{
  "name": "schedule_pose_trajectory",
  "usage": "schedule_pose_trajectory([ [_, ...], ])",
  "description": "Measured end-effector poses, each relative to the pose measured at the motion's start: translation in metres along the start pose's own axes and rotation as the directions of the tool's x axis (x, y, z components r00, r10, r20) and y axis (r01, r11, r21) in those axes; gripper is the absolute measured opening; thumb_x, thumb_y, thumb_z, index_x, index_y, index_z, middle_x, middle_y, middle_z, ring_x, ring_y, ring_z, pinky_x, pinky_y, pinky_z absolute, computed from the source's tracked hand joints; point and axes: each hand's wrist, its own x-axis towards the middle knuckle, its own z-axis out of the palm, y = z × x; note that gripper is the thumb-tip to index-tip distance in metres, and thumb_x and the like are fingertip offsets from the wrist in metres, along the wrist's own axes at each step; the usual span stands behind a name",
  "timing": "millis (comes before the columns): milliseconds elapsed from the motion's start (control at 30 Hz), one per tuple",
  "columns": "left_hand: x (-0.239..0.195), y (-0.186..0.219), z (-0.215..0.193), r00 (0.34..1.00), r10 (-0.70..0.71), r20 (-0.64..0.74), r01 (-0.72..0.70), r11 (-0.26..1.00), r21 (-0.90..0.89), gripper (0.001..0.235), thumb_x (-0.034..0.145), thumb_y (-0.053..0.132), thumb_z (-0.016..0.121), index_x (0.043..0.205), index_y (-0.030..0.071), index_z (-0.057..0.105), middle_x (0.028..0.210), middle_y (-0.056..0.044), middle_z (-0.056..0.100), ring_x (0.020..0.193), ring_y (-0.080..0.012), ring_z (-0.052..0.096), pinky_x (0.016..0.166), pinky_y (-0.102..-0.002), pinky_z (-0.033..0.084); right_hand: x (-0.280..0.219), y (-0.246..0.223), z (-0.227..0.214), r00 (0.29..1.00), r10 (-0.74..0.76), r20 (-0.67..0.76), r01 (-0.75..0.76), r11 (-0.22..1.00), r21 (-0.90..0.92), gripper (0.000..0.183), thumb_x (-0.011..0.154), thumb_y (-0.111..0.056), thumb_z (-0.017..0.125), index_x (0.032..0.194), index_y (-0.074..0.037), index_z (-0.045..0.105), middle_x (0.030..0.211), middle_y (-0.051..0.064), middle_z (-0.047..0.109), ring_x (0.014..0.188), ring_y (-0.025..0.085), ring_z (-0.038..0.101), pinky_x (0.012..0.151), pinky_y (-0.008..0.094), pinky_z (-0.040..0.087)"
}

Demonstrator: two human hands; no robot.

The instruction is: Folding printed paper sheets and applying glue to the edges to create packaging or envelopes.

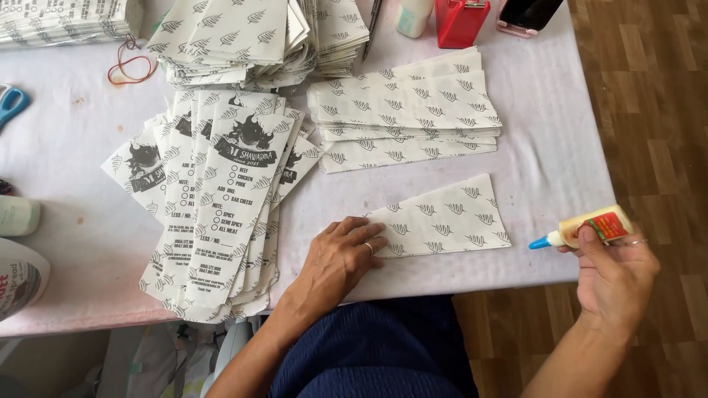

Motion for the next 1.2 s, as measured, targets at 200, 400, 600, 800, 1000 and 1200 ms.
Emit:
schedule_pose_trajectory([
  [200, 0.01, -0.008, -0.015, 0.991, -0.08, 0.112, 0.096, 0.984, -0.149, 0.025, 0.081, 0.024, 0.084, 0.103, 0.012, 0.079, 0.121, -0.003, 0.075, 0.103, -0.0253, 0.064, 0.079, -0.039, 0.054, -0.027, 0.006, 0.016, 0.987, -0.146, 0.06, 0.143, 0.989, 0.04, 0.036, 0.091, -0.007, 0.077, 0.121, 0.001, 0.058, 0.108, 0.015, 0.064, 0.094, 0.029, 0.068, 0.082, 0.049, 0.069],
  [400, 0.026, 0.001, -0.032, 0.942, -0.306, 0.141, 0.329, 0.926, -0.187, 0.004, 0.089, 0.015, 0.078, 0.088, 0.012, 0.078, 0.094, -0.005, 0.08, 0.093, -0.026, 0.075, 0.073, -0.036, 0.059, -0.046, 0.03, 0.065, 0.947, -0.261, 0.186, 0.269, 0.963, -0.019, 0.038, 0.08, 0.009, 0.079, 0.112, 0.011, 0.06, 0.096, 0.026, 0.073, 0.091, 0.027, 0.074, 0.086, 0.045, 0.063],
  [600, 0.031, 0.009, -0.048, 0.92, -0.357, 0.16, 0.384, 0.904, -0.191, 0.008, 0.098, 0.016, 0.067, 0.096, 0.009, 0.068, 0.081, -0.012, 0.079, 0.085, -0.0281, 0.078, 0.071, -0.038, 0.061, -0.067, 0.013, 0.116, 0.913, -0.302, 0.275, 0.336, 0.938, -0.085, 0.026, 0.077, 0.008, 0.084, 0.097, 0.006, 0.068, 0.081, 0.02, 0.076, 0.086, 0.017, 0.073, 0.079, 0.037, 0.061],
  [800, 0.036, 0.009, -0.054, 0.895, -0.405, 0.187, 0.44, 0.868, -0.229, 0.01, 0.099, 0.018, 0.066, 0.097, 0.008, 0.069, 0.082, -0.015, 0.079, 0.085, -0.0298, 0.08, 0.071, -0.038, 0.061, -0.043, 0.014, 0.072, 0.939, -0.29, 0.186, 0.308, 0.949, -0.071, 0.027, 0.087, 0.006, 0.079, 0.106, 0.009, 0.062, 0.087, 0.018, 0.071, 0.085, 0.017, 0.069, 0.085, 0.037, 0.06],
  [1000, 0.026, -0.002, -0.038, 0.907, -0.376, 0.189, 0.411, 0.888, -0.207, 0.014, 0.102, 0.027, 0.056, 0.099, 0.014, 0.058, 0.079, 0.0, 0.071, 0.063, -0.0252, 0.064, 0.057, -0.04, 0.044, -0.026, 0.028, 0.023, 0.968, -0.252, -0.008, 0.247, 0.957, -0.154, 0.027, 0.09, 0.003, 0.082, 0.104, 0.005, 0.059, 0.09, 0.014, 0.062, 0.087, 0.025, 0.069, 0.081, 0.043, 0.071],
  [1200, 0.027, 0.0, -0.038, 0.895, -0.406, 0.183, 0.439, 0.872, -0.216, 0.013, 0.101, 0.027, 0.057, 0.098, 0.014, 0.061, 0.075, 0.001, 0.07, 0.061, -0.0237, 0.064, 0.057, -0.039, 0.045, -0.021, 0.034, 0.012, 0.967, -0.256, -0.001, 0.253, 0.955, -0.155, 0.027, 0.092, 0.002, 0.082, 0.104, 0.003, 0.059, 0.092, 0.012, 0.062, 0.09, 0.025, 0.069, 0.082, 0.044, 0.07],
])
